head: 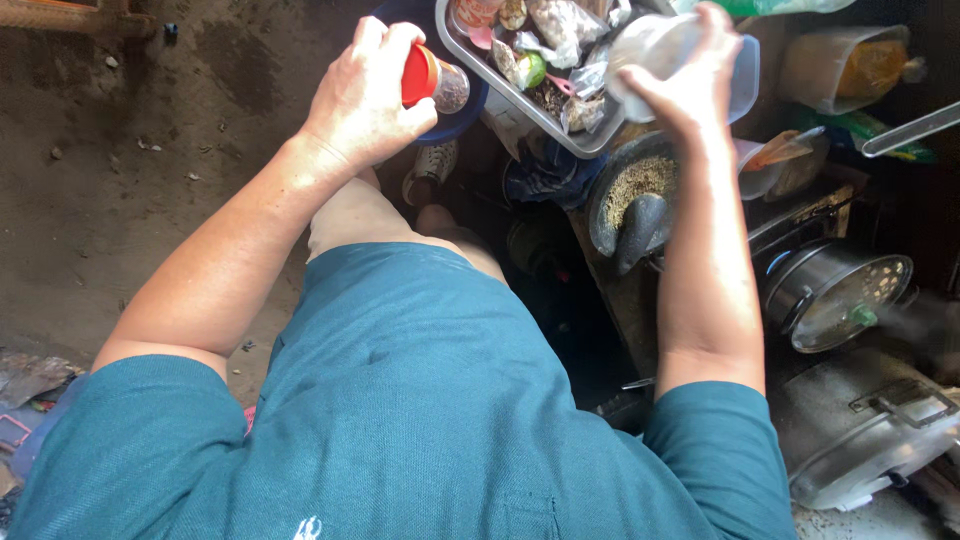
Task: The person uses a stone mortar and pestle to grind spices, adds ingredients from various containers, and then pours the ground mixture into a small plastic bag.
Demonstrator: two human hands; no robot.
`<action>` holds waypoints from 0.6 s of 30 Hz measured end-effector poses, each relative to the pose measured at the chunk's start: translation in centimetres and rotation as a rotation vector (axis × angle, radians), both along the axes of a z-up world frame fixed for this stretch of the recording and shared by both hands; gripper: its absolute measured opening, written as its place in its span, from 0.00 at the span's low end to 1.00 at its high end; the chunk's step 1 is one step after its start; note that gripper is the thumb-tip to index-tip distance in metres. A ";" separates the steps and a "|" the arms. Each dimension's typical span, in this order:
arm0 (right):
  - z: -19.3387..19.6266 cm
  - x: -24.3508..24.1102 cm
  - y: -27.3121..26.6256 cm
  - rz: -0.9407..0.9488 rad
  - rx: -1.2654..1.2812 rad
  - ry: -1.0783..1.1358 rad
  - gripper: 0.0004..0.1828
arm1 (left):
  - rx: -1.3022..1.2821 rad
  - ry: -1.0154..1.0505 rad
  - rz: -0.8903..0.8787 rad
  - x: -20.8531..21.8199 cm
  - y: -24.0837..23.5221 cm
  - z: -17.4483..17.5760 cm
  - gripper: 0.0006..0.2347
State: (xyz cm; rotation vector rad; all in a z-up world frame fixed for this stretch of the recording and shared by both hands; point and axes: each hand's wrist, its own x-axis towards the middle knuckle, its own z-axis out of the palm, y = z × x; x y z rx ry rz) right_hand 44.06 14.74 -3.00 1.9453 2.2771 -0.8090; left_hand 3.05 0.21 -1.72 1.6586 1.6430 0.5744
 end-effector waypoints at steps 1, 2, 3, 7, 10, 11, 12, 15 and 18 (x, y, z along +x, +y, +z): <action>0.6 0.8 0.4 -0.030 0.039 0.060 0.58 | -0.004 0.000 0.001 0.0 0.0 0.0 0.24; 1.4 1.6 0.4 -0.033 0.040 0.059 0.58 | -0.008 0.001 0.002 0.0 0.0 0.1 0.24; 2.4 2.2 0.3 -0.061 0.038 0.085 0.56 | -0.004 0.000 -0.001 0.0 0.1 0.1 0.24; 4.4 1.7 -0.2 -0.132 -0.040 0.048 0.59 | -0.010 0.002 -0.003 0.3 0.0 0.3 0.25; 4.5 -0.8 -2.1 -0.152 -0.133 -0.041 0.59 | -0.037 -0.008 -0.002 0.7 0.2 0.6 0.24; 4.2 -2.0 -2.7 -0.122 -0.130 -0.095 0.60 | -0.040 -0.011 -0.001 0.8 0.4 0.7 0.24; 3.9 -3.2 -3.2 -0.091 -0.126 -0.149 0.62 | -0.033 -0.012 -0.007 1.0 0.6 0.8 0.24; 2.4 -6.0 -4.1 -0.056 -0.141 -0.313 0.61 | -0.012 -0.010 -0.008 1.7 1.2 1.1 0.24; -0.5 -6.3 -4.2 0.006 -0.098 -0.274 0.59 | 0.039 -0.038 -0.034 2.9 2.0 1.5 0.24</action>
